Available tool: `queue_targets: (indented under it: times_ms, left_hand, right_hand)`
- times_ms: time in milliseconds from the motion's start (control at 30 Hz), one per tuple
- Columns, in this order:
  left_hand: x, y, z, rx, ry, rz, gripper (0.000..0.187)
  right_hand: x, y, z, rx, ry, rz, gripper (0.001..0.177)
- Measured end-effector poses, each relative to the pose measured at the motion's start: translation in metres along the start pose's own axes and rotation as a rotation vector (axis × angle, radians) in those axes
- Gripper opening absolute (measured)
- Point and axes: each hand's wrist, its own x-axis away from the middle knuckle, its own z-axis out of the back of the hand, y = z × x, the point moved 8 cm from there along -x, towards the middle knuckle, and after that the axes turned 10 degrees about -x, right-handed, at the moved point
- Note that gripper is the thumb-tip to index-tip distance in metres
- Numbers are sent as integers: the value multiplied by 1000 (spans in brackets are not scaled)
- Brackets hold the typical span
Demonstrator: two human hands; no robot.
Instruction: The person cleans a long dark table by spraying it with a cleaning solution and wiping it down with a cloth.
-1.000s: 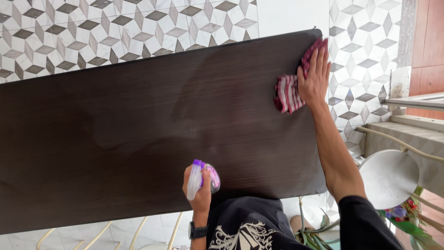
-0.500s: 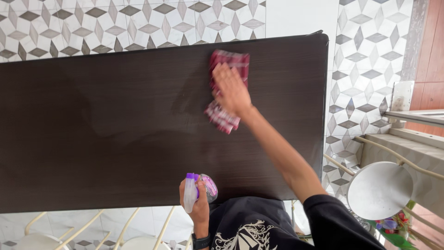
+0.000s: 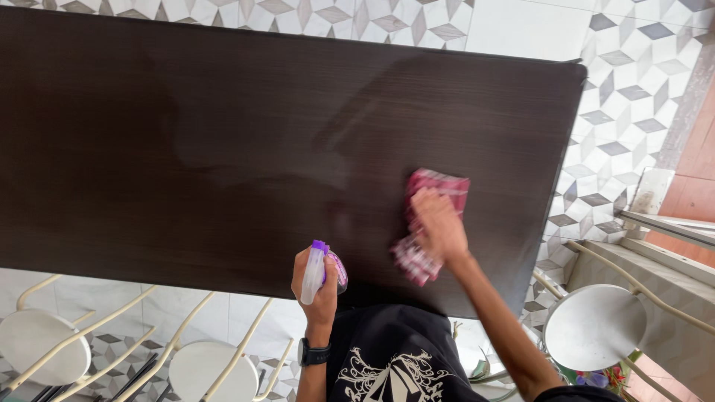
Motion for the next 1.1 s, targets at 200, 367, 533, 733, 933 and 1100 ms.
queue_targets:
  times_ms: [200, 367, 533, 733, 933, 1100]
  left_hand:
    - [-31, -23, 47, 44, -4, -28, 31]
    - [-46, -50, 75, 158, -91, 165, 33]
    - [-63, -60, 89, 71, -81, 64, 36]
    - [-86, -68, 72, 97, -208, 180, 34]
    - [-125, -33, 36, 140, -351, 86, 33]
    - [-140, -18, 3, 128, -444, 123, 30]
  right_hand:
    - [-99, 68, 76, 130, 433, -157, 72]
    - [-201, 38, 80, 127, 402, -137, 71]
    - [-231, -67, 5, 193, 190, 20, 72]
    - [-129, -168, -85, 209, -112, 179, 76]
    - [-23, -136, -117, 123, -279, 64, 87]
    - [-9, -36, -53, 185, 115, -224, 76]
